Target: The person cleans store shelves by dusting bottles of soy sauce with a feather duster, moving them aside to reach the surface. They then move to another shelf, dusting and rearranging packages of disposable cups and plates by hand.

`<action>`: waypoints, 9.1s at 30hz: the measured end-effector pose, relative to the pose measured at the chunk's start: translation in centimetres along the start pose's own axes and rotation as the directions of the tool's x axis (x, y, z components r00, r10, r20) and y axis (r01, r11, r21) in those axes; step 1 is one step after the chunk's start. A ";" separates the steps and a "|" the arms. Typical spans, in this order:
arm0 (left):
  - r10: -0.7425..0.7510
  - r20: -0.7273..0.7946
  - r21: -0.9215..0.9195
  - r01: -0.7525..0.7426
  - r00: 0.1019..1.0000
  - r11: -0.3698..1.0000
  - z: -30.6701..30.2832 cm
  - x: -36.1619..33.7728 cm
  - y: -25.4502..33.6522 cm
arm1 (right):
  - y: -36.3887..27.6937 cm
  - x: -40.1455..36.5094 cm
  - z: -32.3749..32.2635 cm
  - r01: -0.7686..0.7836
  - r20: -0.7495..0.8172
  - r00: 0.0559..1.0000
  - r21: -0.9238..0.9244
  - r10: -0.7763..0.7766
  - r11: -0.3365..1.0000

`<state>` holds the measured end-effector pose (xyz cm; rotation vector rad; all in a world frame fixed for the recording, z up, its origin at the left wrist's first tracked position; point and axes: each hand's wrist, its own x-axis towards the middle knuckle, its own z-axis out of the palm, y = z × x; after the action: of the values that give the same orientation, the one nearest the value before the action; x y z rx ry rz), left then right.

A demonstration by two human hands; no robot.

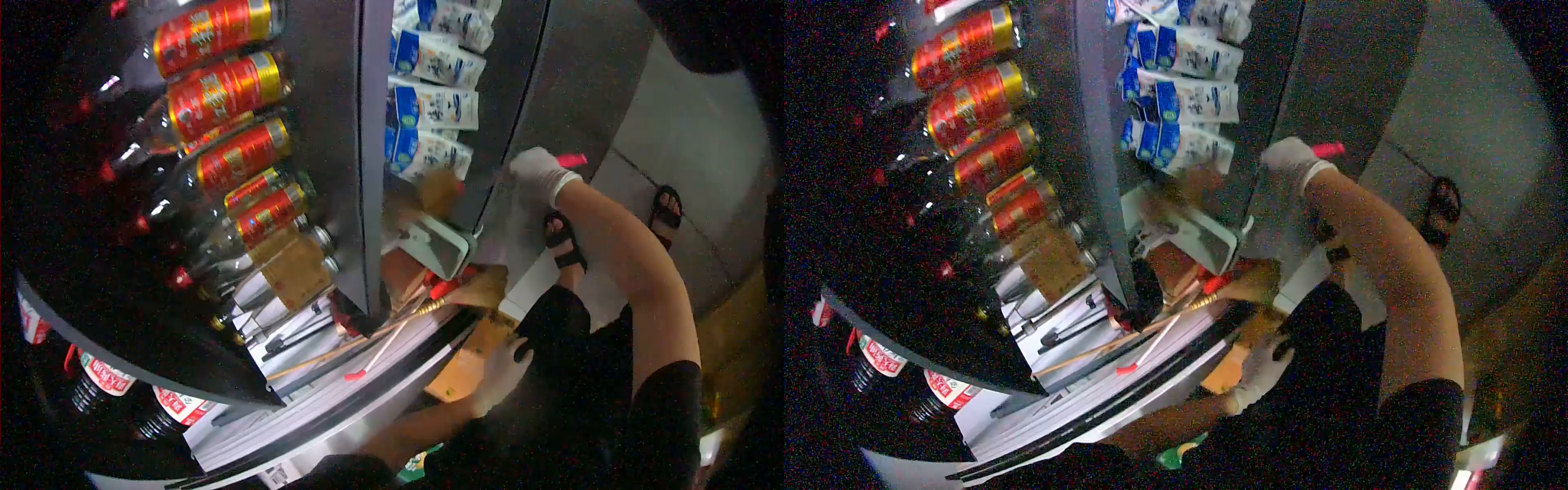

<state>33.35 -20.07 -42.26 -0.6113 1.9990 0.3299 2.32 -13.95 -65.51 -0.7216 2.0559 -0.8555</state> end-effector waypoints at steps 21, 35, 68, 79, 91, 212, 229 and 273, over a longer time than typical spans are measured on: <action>-0.023 0.146 0.020 0.020 0.989 1.000 -3.2 2.9 4.7 | 10.1 -2.4 -10.0 0.105 -0.578 0.482 0.785 0.659 0.611; -0.040 0.067 0.006 0.040 0.997 0.999 -2.0 2.5 4.9 | 8.8 -3.1 -18.0 -0.112 -0.552 0.763 0.399 0.336 0.910; -0.013 0.029 0.105 0.010 0.999 0.994 -0.3 2.9 3.3 | 19.5 -14.5 -8.8 0.229 -0.278 0.333 0.951 0.901 0.208; -0.065 0.015 0.106 0.063 0.998 0.992 -0.9 2.7 4.2 | 16.7 -21.9 -3.0 0.045 -0.289 0.320 0.956 0.902 0.290; -0.023 0.056 0.062 0.019 0.998 0.998 0.1 2.5 3.1 | 15.0 -23.7 3.5 -0.426 0.111 0.898 -0.030 0.426 0.904; -0.374 -0.454 -0.689 -0.585 0.809 -0.429 -12.7 -13.0 -44.7 | -49.7 -47.8 -5.3 0.229 0.130 0.971 -0.277 -0.200 0.933; -0.164 -0.446 -0.708 -0.459 0.880 -0.538 -4.3 -8.4 -41.5 | -73.9 -25.8 3.3 0.146 -0.212 0.975 0.842 0.071 0.519; -0.409 -0.901 -0.340 -0.820 0.144 0.460 -59.1 -17.7 -45.1 | -76.1 -14.3 2.0 0.298 -0.338 0.932 0.921 0.133 0.252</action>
<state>21.31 -80.60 2.79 -1.3751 3.2397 1.7381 26.57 -50.91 -1.90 0.0920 1.2460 -2.1724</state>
